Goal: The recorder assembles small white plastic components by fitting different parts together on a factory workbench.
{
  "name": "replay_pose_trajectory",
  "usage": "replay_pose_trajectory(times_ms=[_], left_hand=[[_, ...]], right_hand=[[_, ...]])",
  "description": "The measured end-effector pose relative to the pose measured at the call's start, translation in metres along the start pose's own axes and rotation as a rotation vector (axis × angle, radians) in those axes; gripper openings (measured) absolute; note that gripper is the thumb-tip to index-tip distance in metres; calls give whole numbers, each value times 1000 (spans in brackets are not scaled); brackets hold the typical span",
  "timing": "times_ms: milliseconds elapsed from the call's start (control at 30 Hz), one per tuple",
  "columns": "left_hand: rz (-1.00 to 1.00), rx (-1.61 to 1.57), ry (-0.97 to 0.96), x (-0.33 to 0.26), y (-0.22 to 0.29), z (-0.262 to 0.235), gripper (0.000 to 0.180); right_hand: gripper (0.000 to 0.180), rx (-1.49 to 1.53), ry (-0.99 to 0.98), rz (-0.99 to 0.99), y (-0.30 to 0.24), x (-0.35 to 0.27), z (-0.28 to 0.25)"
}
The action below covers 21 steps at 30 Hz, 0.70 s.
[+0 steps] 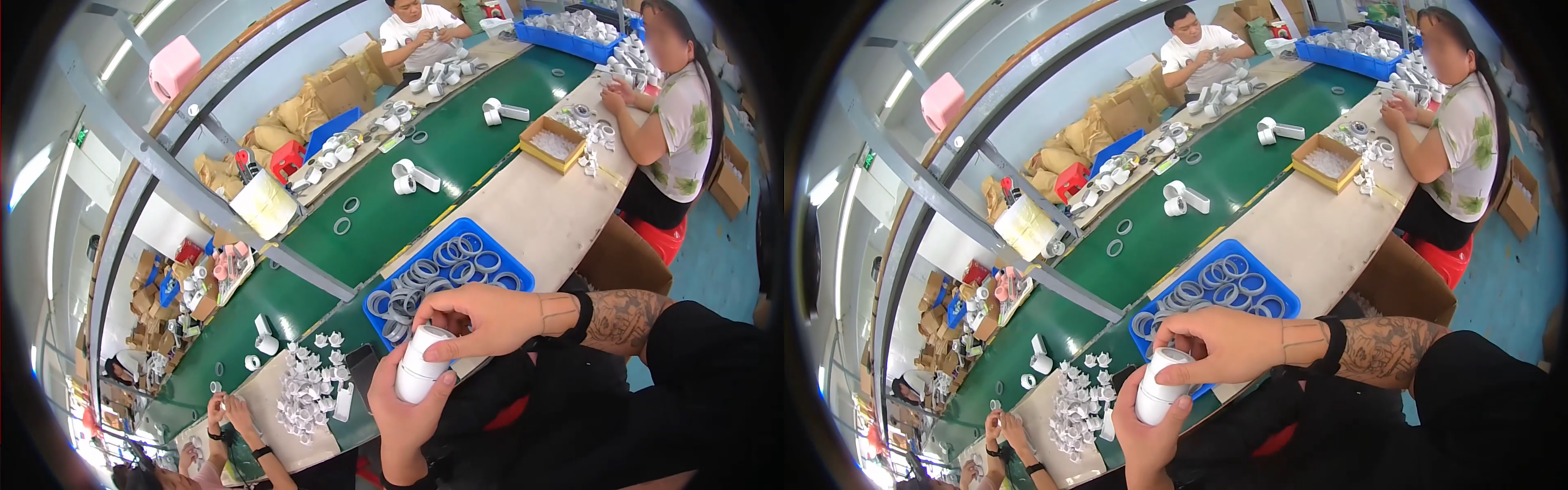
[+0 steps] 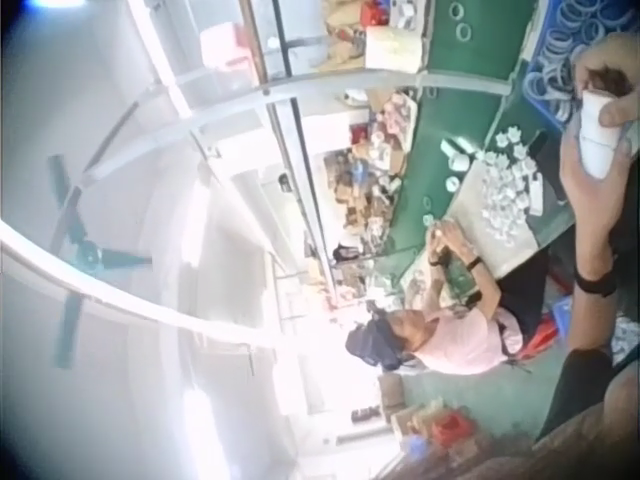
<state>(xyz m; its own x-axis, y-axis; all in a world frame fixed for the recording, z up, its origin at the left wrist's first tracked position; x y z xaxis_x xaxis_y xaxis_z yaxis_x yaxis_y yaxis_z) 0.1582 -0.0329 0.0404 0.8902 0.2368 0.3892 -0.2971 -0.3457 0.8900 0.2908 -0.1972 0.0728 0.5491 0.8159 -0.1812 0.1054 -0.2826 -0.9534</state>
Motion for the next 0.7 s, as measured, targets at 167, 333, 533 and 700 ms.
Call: replay_pose_trajectory(times_ms=[167,333,533,700], left_hand=[[115,33,-113,7,7,0,72],[54,154,-218,18,13,6,70],[294,397,-47,43,47,31,61],[377,576,-27,57,56,27,67]], right_hand=[[53,-35,-24,-116,1,0,5],[47,-142,62,-101,-9,-6,9],[37,-453,690,-317,-43,-1,4],[28,-438,726,-458,-56,-2,8]])
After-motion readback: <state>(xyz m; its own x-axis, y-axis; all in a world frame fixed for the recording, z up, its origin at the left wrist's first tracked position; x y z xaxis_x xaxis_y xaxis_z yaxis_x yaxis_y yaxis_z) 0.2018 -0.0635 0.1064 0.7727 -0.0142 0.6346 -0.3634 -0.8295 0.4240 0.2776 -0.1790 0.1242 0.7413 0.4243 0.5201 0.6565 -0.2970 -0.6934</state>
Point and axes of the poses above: each hand's wrist, its own x-axis towards the middle knuckle, its own z-axis out of the palm, y = z × x, the point moved 6 cm from there along x, towards the middle knuckle, and after that the axes turned 15 degrees about z, right-handed, at the moved point
